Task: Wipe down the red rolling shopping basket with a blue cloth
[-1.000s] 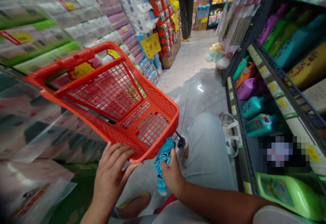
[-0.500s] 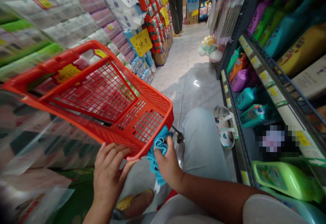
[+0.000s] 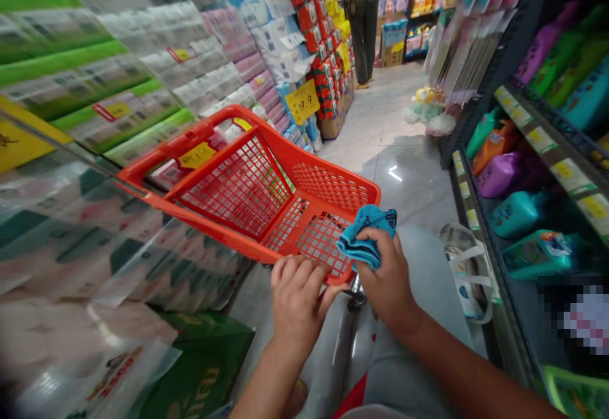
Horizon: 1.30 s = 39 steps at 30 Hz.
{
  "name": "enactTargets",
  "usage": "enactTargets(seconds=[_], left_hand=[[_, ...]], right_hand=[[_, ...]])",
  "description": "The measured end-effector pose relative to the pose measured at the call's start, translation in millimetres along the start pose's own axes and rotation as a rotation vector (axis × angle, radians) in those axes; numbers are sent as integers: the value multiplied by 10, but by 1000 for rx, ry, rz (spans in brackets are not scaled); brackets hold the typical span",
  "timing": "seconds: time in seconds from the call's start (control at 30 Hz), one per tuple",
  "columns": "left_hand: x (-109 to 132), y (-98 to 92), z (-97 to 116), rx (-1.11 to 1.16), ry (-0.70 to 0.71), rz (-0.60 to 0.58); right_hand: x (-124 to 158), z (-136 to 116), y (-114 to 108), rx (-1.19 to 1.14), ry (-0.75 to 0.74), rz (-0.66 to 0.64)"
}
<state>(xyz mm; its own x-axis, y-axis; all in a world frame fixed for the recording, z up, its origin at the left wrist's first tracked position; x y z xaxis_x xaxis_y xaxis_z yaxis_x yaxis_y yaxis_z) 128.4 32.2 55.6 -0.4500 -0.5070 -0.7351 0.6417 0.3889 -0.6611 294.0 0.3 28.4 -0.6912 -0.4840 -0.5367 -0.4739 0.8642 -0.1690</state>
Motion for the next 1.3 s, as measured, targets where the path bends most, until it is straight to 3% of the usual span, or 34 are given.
enactTargets(seconds=[0.1, 0.2, 0.3, 0.4, 0.57, 0.73, 0.87, 1.0, 1.07, 1.13, 1.23, 1.3], left_hand=[[-68, -53, -201, 71, 117, -72], [-171, -315, -836, -32, 157, -72], [-268, -573, -1500, -183, 164, -53], [-313, -652, -1813, -217, 161, -77], [-315, -601, -1693, -270, 169, -52], [-285, -546, -1416, -337, 75, 106], [-244, -468, -1119, -349, 1, 175], [-213, -434, -923, -395, 23, 113], [-194, -516, -945, -424, 55, 52], [-180, -718, -1044, -477, 66, 30], [-166, -1127, -1182, -600, 63, 95], [-143, -1294, -1177, -654, 72, 125]], right_hand=[[51, -218, 74, 107, -269, -236], [246, -465, 100, 126, -436, -387], [467, -718, 151, 123, -546, -452], [608, -857, 245, 179, -645, -426], [525, -717, 345, 292, -711, -341], [168, -532, 471, 418, -624, -373], [138, -726, 724, 451, -646, -427], [240, -896, 859, 355, -678, -439], [205, -833, 822, 327, -652, -428], [101, -698, 733, 313, -610, -400], [-69, -513, 595, 300, -552, -344], [-113, -481, 552, 293, -501, -294]])
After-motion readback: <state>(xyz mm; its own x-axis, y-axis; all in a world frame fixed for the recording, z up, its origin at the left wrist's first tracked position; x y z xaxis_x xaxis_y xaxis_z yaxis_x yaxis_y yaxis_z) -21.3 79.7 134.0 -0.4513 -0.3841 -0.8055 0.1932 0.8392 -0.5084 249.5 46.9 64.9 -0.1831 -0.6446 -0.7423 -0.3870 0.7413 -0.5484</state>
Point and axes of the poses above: each hand's wrist, its own x-axis away from the middle knuckle, its own y-axis out of the palm, z = x × y, the point moved 8 cm from there along -x, towards the middle knuckle, and after that the axes turned 13 degrees about z, right-handed, at the moved point
